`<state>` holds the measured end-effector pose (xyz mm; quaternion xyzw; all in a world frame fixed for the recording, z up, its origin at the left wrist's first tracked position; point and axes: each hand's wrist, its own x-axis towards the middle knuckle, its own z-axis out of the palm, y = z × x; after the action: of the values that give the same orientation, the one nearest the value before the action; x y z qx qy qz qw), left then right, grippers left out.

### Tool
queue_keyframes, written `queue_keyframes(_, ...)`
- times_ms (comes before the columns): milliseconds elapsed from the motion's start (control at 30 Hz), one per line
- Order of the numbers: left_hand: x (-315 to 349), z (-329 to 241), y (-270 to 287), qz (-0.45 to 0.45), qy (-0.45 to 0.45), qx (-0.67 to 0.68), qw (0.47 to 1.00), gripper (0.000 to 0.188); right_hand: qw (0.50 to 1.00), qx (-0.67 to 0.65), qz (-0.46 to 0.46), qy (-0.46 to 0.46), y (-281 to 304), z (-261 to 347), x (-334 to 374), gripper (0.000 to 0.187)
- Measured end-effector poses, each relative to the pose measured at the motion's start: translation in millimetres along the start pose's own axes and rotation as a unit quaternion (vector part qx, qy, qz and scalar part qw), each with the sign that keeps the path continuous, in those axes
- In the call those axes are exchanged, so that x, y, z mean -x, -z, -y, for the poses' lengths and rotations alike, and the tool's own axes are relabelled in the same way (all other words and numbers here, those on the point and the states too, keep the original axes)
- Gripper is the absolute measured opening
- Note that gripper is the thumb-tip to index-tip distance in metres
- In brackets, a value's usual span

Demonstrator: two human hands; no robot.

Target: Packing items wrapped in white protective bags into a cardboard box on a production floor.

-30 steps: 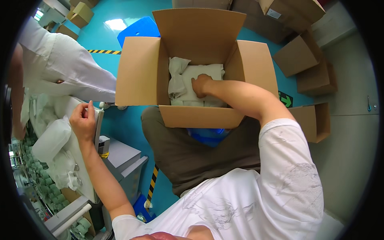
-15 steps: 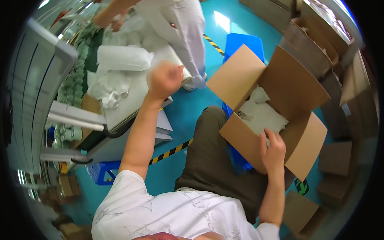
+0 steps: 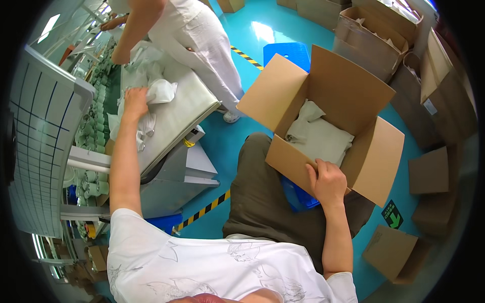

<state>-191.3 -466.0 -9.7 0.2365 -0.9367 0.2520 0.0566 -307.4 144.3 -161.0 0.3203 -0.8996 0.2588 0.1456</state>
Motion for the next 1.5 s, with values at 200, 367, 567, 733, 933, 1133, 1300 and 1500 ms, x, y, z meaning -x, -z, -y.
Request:
queue_keyframes(200, -9, -5, 17, 0.007, -0.081, -0.015, 0.997, 0.022, 0.999, 0.013, 0.018, -0.031, 0, -7, 6, 0.025)
queue_keyframes(367, 31, -44, 101, -0.052, -0.059, 0.032, 0.996, 0.017, 0.993, -0.061, -0.099, 0.034, 1, 7, -8, 0.021)
queue_keyframes(567, 82, -175, 170, 0.067, -0.106, 0.472, 0.872, 0.027, 0.829, -0.555, 0.029, -0.069, 17, 101, -10, 0.034)
queue_keyframes(733, 131, -289, 177, 0.225, -0.159, 0.627, 0.728, 0.053, 0.599, -0.761, 0.118, -0.220, -1, 124, -16, 0.043)
queue_keyframes(933, 161, -381, 149, 0.128, -0.249, 0.651, 0.706, 0.077, 0.577, -0.709, 0.023, -0.405, 16, 84, -13, 0.040)
queue_keyframes(1133, 109, -342, 162, 0.032, -0.249, 0.668, 0.701, 0.061, 0.648, -0.588, 0.180, -0.449, 55, 4, -55, 0.035)
queue_keyframes(1300, 15, -245, 97, -0.254, -0.133, 0.392, 0.874, 0.032, 0.840, -0.147, 0.438, -0.283, 61, -58, -119, 0.034)
queue_keyframes(1500, 5, -197, 16, -0.209, -0.086, 0.366, 0.903, 0.025, 0.807, 0.140, 0.573, 0.040, -32, -109, -168, 0.031)
